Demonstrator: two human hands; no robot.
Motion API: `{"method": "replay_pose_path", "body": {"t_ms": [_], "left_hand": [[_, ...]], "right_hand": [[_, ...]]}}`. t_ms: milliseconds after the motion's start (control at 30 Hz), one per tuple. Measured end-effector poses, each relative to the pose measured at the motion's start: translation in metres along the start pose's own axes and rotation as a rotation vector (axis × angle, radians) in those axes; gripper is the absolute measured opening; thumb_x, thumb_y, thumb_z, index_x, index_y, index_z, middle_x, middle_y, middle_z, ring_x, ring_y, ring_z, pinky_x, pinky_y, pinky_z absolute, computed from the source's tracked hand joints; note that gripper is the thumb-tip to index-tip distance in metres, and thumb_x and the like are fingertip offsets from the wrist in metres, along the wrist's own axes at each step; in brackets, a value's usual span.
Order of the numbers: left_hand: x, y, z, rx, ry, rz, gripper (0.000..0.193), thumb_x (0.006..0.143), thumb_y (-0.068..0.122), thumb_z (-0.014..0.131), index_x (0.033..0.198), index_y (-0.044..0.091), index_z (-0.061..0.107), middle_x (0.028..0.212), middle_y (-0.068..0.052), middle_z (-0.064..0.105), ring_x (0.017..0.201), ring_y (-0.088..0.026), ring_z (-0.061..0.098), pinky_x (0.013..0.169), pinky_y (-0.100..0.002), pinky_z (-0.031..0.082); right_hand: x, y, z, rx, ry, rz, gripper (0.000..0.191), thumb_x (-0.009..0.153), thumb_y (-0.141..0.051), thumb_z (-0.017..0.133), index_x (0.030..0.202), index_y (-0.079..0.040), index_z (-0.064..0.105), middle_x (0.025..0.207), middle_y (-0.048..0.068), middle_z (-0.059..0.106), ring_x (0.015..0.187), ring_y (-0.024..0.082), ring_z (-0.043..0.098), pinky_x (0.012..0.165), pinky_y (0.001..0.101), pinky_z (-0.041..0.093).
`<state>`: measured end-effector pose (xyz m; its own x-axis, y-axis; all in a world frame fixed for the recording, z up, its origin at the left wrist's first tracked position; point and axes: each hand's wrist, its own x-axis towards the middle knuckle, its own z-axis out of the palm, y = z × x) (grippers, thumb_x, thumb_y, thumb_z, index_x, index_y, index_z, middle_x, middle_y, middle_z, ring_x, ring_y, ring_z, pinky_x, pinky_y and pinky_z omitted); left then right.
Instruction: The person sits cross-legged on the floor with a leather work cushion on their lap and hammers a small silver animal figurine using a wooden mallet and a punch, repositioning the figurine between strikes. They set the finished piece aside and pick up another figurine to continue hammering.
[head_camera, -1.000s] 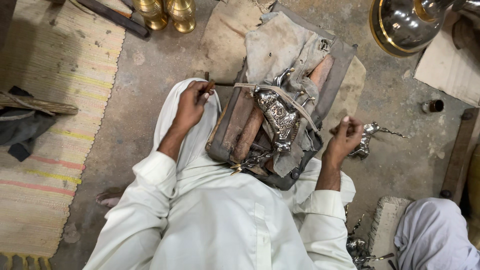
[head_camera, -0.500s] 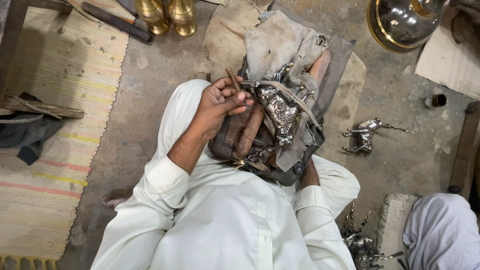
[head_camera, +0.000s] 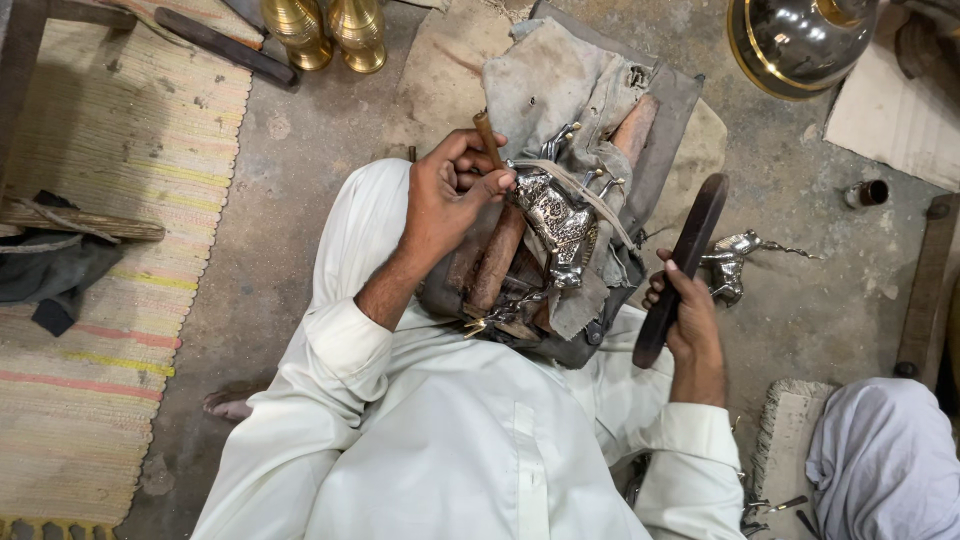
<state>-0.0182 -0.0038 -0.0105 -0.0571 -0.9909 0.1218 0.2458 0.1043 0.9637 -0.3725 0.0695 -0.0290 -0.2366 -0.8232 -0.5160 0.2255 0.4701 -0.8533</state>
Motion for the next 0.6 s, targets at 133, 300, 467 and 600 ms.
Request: {"method": "replay_pose_path", "body": {"t_ms": [133, 300, 467, 600], "left_hand": [[0.01, 0.002, 0.001, -0.022, -0.006, 0.023, 0.038, 0.098, 0.002, 0.075, 0.133, -0.002, 0.06, 0.094, -0.004, 0.071, 0.088, -0.007, 0.072, 0.076, -0.022, 0.063], [0.029, 0.009, -0.007, -0.116, -0.094, -0.039, 0.039, 0.095, 0.004, 0.074, 0.129, -0.001, 0.056, 0.095, -0.005, 0.075, 0.087, -0.008, 0.074, 0.074, -0.022, 0.062], [0.047, 0.018, -0.013, 0.256, -0.369, 0.155, 0.036, 0.095, 0.007, 0.077, 0.128, 0.003, 0.063, 0.103, -0.01, 0.079, 0.091, -0.014, 0.079, 0.077, -0.028, 0.064], [0.057, 0.024, -0.012, 0.487, -0.524, 0.366, 0.035, 0.096, 0.007, 0.078, 0.126, 0.004, 0.06, 0.101, -0.011, 0.081, 0.1, -0.022, 0.08, 0.087, -0.034, 0.065]], "right_hand": [[-0.006, -0.028, -0.006, -0.089, -0.169, -0.054, 0.04, 0.095, -0.015, 0.068, 0.133, -0.001, 0.062, 0.081, 0.002, 0.059, 0.074, 0.014, 0.059, 0.069, 0.0301, 0.052], [-0.015, -0.06, 0.0, -0.254, -0.311, -0.101, 0.037, 0.099, -0.015, 0.07, 0.13, 0.002, 0.065, 0.085, 0.002, 0.059, 0.076, 0.013, 0.057, 0.068, 0.0309, 0.05], [-0.02, -0.089, 0.024, -0.498, -0.407, -0.201, 0.033, 0.094, -0.013, 0.071, 0.122, 0.002, 0.064, 0.092, 0.006, 0.072, 0.083, 0.012, 0.065, 0.076, 0.0272, 0.053], [-0.024, -0.105, 0.045, -0.714, -0.393, -0.29, 0.038, 0.088, -0.012, 0.077, 0.123, -0.003, 0.067, 0.096, 0.0, 0.069, 0.086, 0.008, 0.064, 0.077, 0.0262, 0.052]]}}
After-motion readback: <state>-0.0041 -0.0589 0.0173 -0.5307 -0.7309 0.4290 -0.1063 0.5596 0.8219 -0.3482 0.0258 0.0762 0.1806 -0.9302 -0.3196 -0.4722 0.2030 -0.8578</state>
